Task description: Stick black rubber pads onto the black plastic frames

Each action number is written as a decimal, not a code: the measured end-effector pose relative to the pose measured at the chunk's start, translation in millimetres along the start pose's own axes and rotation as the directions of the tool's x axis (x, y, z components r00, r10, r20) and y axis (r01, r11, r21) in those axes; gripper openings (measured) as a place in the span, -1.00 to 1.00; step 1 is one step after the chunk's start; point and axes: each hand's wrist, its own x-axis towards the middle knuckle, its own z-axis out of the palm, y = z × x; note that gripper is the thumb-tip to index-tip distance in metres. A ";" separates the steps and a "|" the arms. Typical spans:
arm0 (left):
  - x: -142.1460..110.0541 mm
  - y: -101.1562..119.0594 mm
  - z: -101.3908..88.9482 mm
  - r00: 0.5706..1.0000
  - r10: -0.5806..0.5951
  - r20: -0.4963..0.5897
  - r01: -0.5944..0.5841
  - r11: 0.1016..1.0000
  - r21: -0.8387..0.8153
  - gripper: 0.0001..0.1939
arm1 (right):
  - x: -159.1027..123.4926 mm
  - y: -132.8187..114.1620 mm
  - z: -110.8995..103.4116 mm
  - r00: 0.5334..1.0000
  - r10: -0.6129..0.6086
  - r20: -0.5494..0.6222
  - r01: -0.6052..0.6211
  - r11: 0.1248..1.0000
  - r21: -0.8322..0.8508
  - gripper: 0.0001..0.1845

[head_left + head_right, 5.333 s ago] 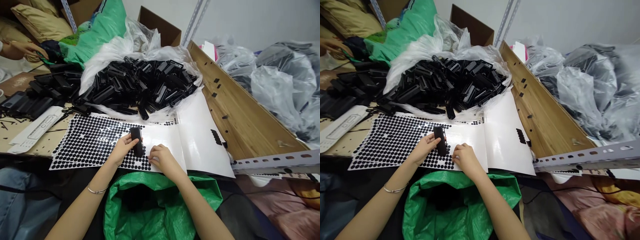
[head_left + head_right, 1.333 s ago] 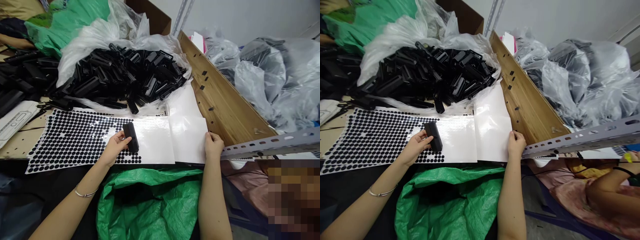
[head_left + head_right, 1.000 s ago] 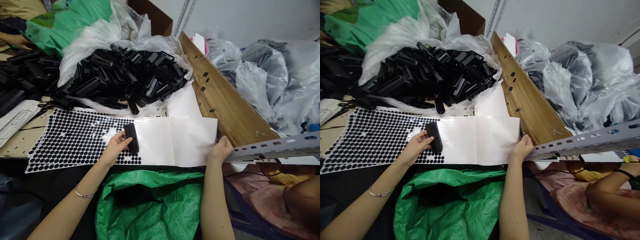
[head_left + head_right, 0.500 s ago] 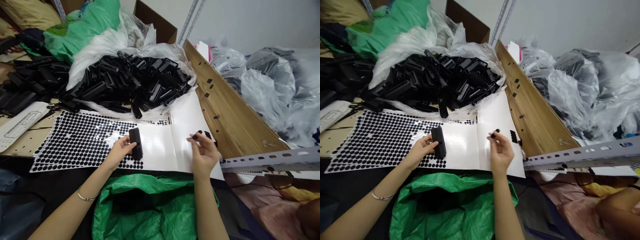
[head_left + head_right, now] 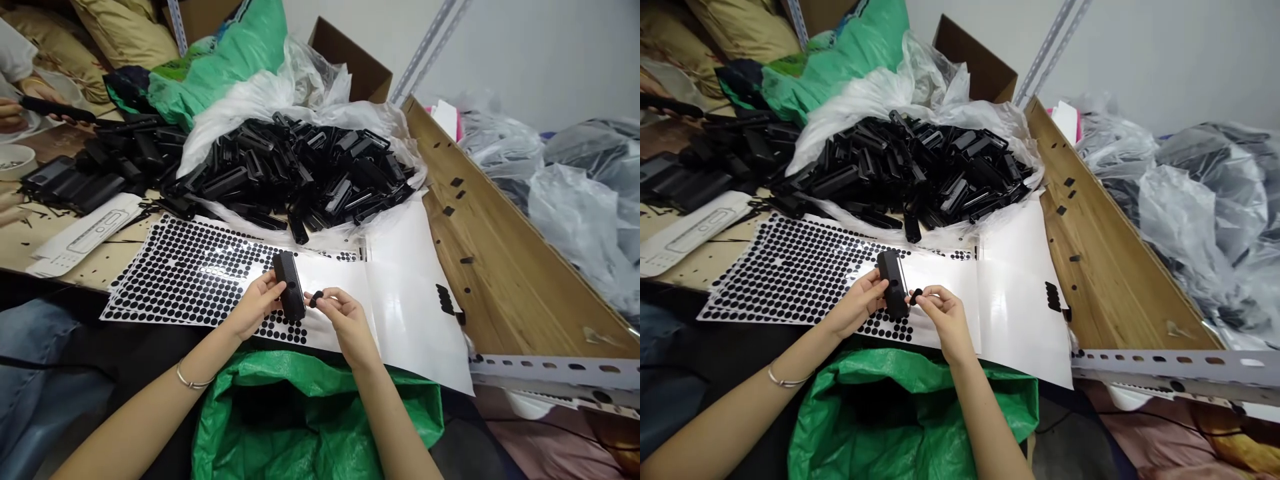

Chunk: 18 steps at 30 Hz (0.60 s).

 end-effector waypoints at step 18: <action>0.4 1.0 -0.3 0.993 0.108 -0.035 -0.106 0.992 0.068 -0.68 | -6.5 3.8 13.7 0.997 0.027 0.067 -0.019 0.993 -0.118 -0.76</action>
